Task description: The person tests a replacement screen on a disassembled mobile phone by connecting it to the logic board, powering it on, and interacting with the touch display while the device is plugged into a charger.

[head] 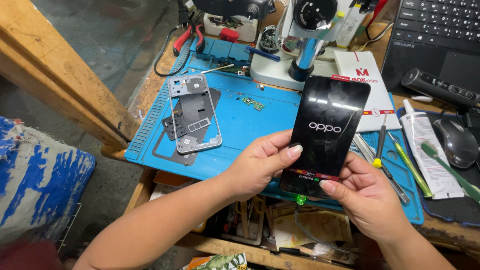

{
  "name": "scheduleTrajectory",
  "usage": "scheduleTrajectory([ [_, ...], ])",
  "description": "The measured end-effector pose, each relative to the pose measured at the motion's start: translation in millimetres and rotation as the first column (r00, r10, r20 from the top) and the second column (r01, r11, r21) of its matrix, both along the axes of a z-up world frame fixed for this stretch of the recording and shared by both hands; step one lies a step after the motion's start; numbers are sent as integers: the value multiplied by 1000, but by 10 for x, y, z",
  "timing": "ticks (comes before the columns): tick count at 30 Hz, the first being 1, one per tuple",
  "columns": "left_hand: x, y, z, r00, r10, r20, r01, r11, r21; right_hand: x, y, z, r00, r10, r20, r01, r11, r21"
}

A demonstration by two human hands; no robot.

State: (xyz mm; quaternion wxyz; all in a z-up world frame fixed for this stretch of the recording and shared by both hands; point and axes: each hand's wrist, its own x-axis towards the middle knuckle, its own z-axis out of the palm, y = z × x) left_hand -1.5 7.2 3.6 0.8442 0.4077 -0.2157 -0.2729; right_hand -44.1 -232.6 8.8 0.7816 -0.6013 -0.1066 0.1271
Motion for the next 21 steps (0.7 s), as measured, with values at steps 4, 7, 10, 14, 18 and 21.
scheduleTrajectory([
  [4, 1, 2, 0, 1000, 3, 1, -3, 1000, -4, 1, 12, -5, 1000, -9, -3, 9, 1000, 1],
  [7, -7, -3, 2, 1000, 10, -2, -10, 1000, -8, -9, 15, 8, 1000, -11, -21, 11, 1000, 5],
  [10, -2, -3, 3, 1000, 15, 15, -15, 1000, -10, -3, 19, 18, 1000, -6, -15, 6, 1000, 7],
  [14, -13, -14, -19, 997, 41, 69, -41, 999, 0, -14, 30, 17, 1000, -16, 1, 16, 1000, -8],
  [18, -12, -26, -29, 992, 59, 110, -58, 998, -8, -9, 47, 47, 1000, -18, 6, 18, 1000, -23],
  [21, -20, -39, -50, 993, 59, 103, -56, 998, -29, -12, 54, 69, 1000, -13, 11, 13, 999, -35],
])
